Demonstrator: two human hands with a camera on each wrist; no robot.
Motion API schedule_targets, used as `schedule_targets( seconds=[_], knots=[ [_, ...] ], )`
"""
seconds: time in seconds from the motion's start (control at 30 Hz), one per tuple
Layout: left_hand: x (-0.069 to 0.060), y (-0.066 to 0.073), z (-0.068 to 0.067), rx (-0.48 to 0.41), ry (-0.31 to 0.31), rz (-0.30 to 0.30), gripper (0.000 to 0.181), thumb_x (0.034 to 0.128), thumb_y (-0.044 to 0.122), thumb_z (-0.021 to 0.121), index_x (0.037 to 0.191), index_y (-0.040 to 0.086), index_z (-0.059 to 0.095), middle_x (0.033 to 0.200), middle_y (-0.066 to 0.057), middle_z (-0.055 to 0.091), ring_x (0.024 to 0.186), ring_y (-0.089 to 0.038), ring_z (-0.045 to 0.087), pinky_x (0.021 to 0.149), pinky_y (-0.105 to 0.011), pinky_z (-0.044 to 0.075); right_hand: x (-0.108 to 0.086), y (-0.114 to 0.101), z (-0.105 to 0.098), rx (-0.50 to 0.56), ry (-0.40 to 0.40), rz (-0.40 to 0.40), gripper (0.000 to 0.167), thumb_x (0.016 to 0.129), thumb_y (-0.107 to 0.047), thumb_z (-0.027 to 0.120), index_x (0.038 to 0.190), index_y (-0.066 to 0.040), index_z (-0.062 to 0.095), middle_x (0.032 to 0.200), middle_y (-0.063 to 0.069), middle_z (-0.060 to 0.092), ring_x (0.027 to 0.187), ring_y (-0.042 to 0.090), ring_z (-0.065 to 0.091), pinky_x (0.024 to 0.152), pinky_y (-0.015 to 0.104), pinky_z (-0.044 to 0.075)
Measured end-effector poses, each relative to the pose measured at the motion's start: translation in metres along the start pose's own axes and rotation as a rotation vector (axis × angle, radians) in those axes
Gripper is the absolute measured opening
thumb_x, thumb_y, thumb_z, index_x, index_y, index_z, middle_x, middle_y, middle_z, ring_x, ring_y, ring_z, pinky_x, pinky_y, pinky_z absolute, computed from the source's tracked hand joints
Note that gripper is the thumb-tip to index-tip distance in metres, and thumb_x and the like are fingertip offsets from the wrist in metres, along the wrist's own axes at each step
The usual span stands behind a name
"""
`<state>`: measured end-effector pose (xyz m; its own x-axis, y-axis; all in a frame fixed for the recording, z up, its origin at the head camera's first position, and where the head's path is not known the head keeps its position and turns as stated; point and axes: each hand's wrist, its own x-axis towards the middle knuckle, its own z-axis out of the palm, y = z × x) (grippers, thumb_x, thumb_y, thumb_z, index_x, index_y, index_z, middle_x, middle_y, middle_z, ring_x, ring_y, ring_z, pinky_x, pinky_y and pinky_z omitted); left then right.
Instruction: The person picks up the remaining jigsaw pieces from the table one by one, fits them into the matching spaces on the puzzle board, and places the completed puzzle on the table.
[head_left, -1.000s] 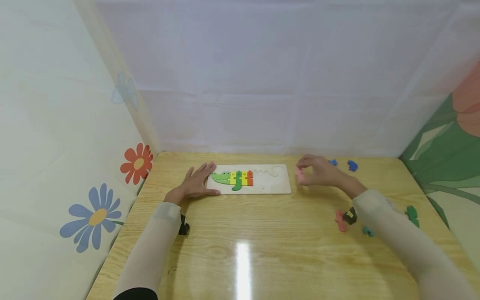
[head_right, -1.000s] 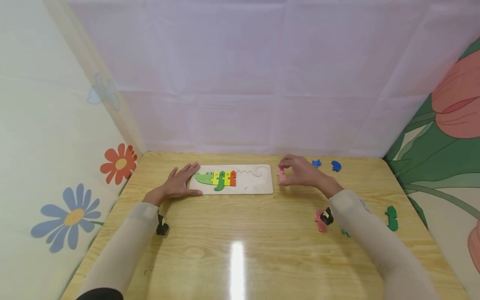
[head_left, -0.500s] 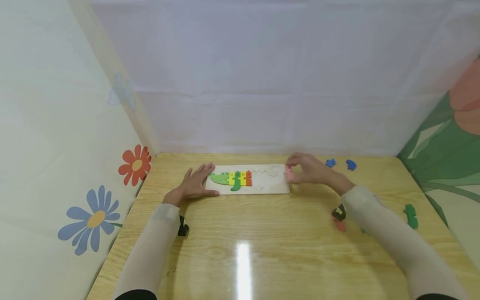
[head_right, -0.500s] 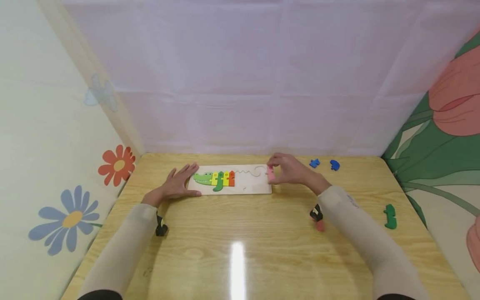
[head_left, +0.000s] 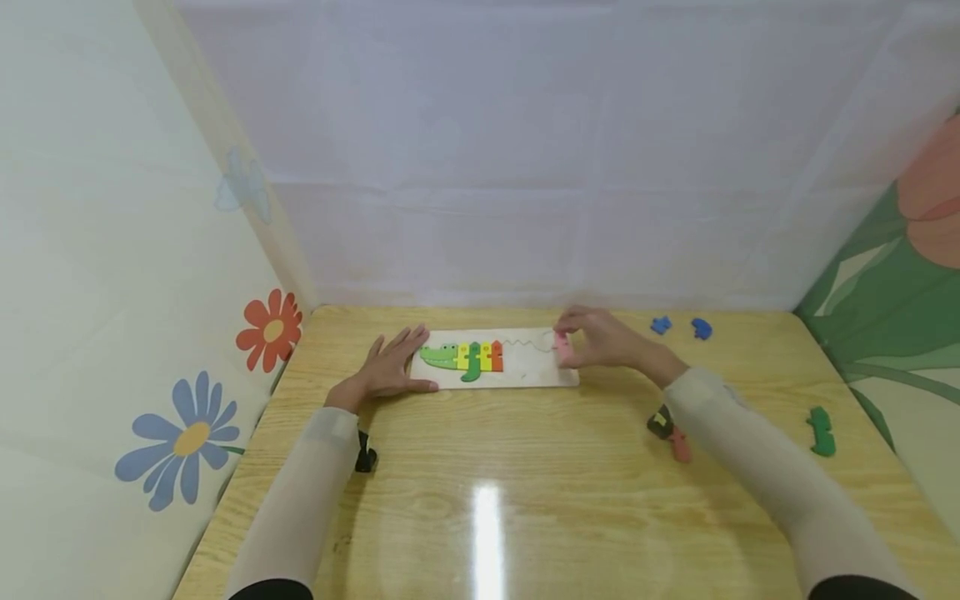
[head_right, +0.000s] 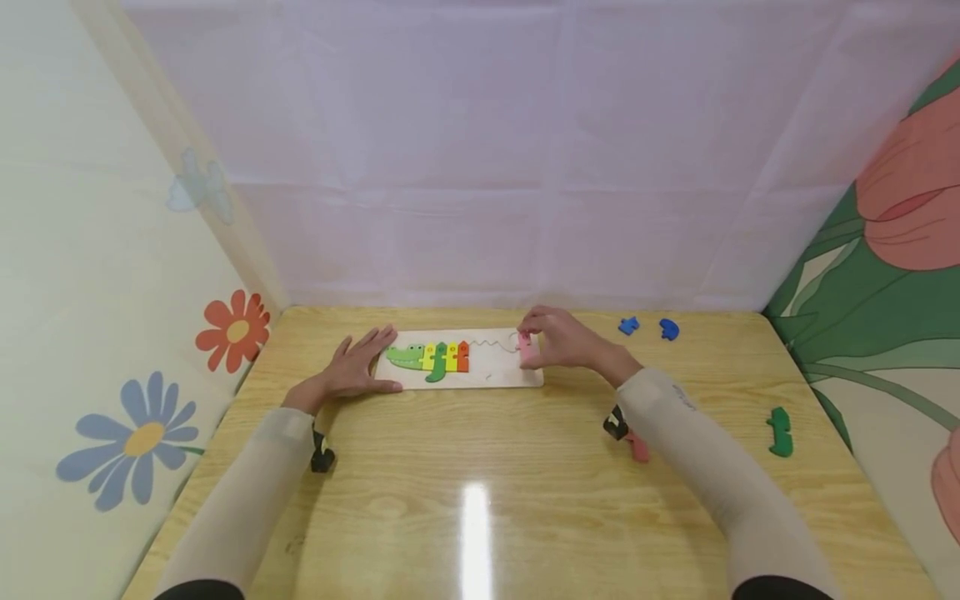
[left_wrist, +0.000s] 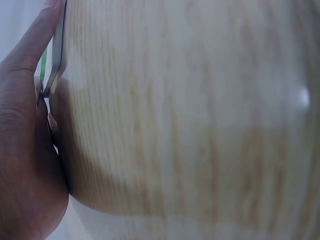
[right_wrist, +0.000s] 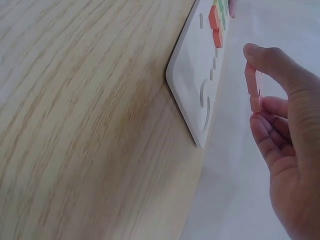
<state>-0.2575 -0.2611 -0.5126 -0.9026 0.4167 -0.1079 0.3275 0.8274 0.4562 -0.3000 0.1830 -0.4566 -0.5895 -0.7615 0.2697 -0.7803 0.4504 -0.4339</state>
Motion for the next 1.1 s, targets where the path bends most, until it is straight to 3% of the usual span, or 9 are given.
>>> schedule_targets(
  seconds=[0.2,0.57,0.83,1.1],
  knots=[
    [0.001,0.001,-0.003,0.011,-0.008,-0.009,0.118,0.0861,0.068,0.076,0.171,0.011,0.017,0.179,-0.01,0.01,0.164,-0.037,0.005,0.125,-0.068,-0.007,0.007,-0.001,0.005,-0.023,-0.01,0.007,0.061,0.075,-0.032,0.096,0.118,0.006,0.076,0.116,0.016,0.074,0.105,0.03,0.07,0.096,0.046,0.059],
    [0.007,-0.011,0.003,0.003,-0.011,-0.002,0.124,0.0821,0.078,0.073,0.172,0.015,0.016,0.179,-0.006,0.008,0.165,-0.034,0.002,0.126,-0.067,-0.009,0.015,-0.006,0.014,-0.023,0.001,0.026,0.061,0.074,-0.031,0.098,0.117,0.005,0.076,0.116,0.016,0.074,0.105,0.031,0.07,0.097,0.048,0.058],
    [0.004,-0.006,0.002,-0.001,-0.001,-0.005,0.124,0.0822,0.078,0.073,0.171,0.012,0.017,0.179,-0.008,0.009,0.165,-0.036,0.003,0.125,-0.067,-0.009,0.019,-0.007,0.023,-0.02,0.008,0.062,0.057,0.074,-0.031,0.098,0.115,0.003,0.077,0.114,0.014,0.073,0.105,0.03,0.069,0.097,0.046,0.058],
    [0.0,0.001,-0.001,0.009,-0.006,-0.022,0.118,0.0857,0.067,0.077,0.171,0.011,0.017,0.179,-0.01,0.01,0.164,-0.037,0.004,0.126,-0.067,-0.008,0.023,-0.01,0.031,0.001,0.013,0.081,0.063,0.075,-0.033,0.098,0.119,0.006,0.075,0.117,0.015,0.073,0.107,0.031,0.069,0.098,0.047,0.058]
  ],
)
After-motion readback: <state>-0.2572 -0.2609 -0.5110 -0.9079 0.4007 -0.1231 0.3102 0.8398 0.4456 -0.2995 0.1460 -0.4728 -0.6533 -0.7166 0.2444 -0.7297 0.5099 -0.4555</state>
